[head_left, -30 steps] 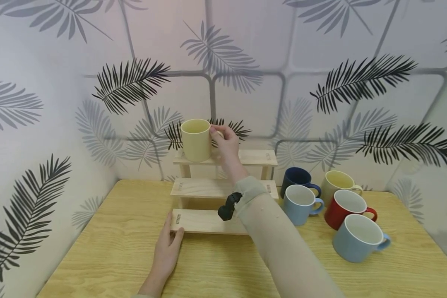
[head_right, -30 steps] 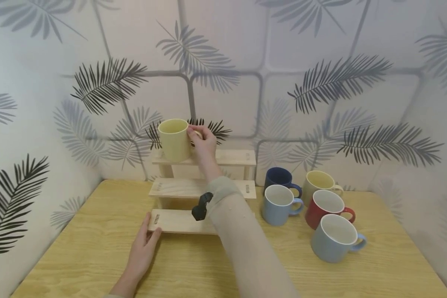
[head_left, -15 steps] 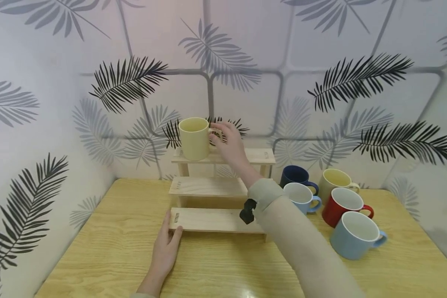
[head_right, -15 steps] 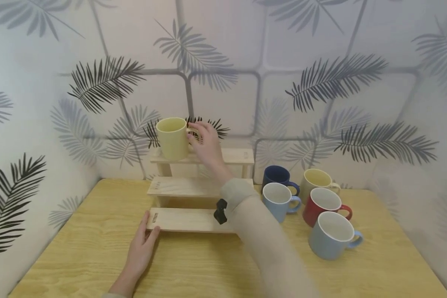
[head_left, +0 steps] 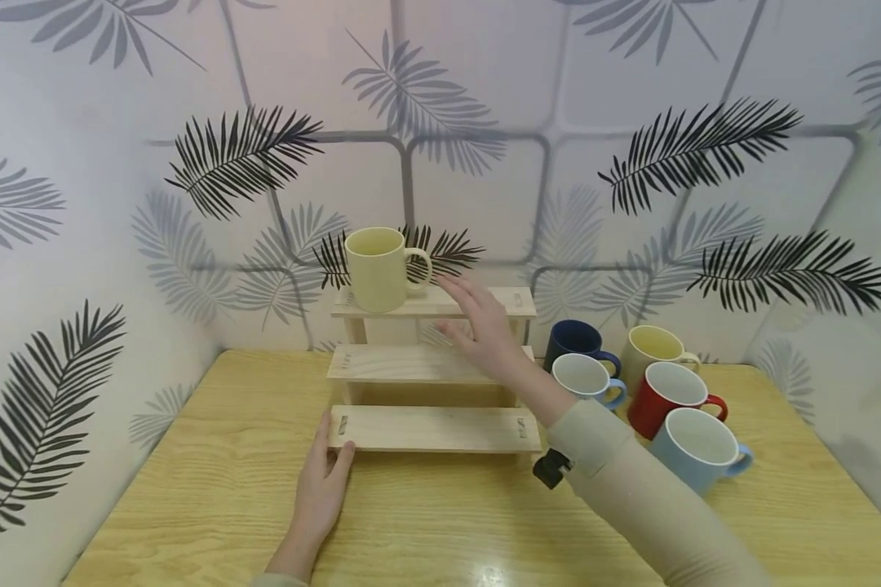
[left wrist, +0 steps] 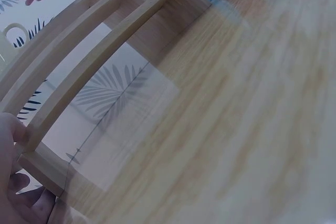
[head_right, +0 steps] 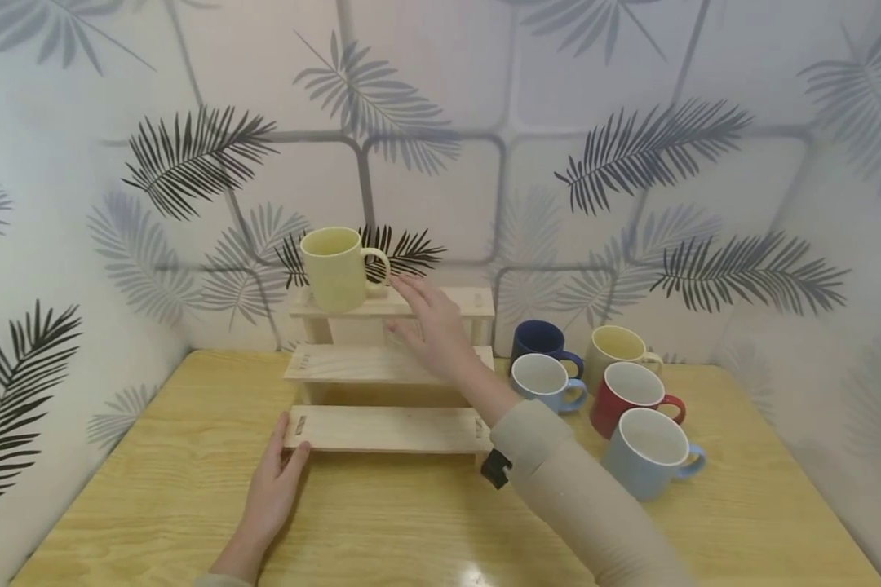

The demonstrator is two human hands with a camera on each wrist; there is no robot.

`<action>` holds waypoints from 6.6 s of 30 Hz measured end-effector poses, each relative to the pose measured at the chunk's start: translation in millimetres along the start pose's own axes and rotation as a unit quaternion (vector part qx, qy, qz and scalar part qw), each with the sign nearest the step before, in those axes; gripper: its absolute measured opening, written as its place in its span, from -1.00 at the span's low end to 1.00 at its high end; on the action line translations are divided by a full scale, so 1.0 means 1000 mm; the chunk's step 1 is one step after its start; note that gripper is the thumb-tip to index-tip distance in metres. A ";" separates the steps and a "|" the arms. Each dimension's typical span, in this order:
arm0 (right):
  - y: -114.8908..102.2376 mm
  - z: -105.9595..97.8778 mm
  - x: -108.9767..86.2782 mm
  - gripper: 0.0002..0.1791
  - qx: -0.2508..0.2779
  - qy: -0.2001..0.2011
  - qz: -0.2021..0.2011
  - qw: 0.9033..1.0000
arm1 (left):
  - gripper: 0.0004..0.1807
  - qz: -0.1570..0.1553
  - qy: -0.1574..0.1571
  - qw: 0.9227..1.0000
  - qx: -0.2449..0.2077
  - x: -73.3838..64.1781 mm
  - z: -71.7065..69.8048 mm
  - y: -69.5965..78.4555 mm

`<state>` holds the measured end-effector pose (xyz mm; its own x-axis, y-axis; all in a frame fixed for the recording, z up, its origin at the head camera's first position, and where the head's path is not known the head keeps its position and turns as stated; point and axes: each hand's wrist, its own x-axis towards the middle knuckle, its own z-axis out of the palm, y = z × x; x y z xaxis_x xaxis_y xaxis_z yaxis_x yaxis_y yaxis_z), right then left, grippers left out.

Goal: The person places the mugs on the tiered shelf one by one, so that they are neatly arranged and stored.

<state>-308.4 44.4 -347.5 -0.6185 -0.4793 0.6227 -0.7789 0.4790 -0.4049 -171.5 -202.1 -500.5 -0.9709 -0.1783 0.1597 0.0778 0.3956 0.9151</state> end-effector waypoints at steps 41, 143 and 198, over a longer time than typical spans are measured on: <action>0.037 -0.115 -0.186 -0.43 -0.063 0.031 0.101 0.992 | -0.25 -0.017 -0.009 1.000 0.006 0.000 0.000 0.004; 0.107 -0.154 -0.297 -0.71 0.479 0.235 0.240 0.811 | -0.25 -0.021 -0.012 1.000 0.012 -0.002 -0.001 0.007; 0.000 -0.123 -0.076 -0.81 0.317 0.239 0.240 0.886 | -0.27 0.001 -0.001 1.000 -0.002 -0.001 -0.002 0.005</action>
<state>-248.4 171.1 -312.5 -0.8978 0.1067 0.4272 -0.4331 -0.0393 -0.9005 -169.4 -202.2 -495.5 -0.9712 -0.1756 0.1610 0.0811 0.3917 0.9165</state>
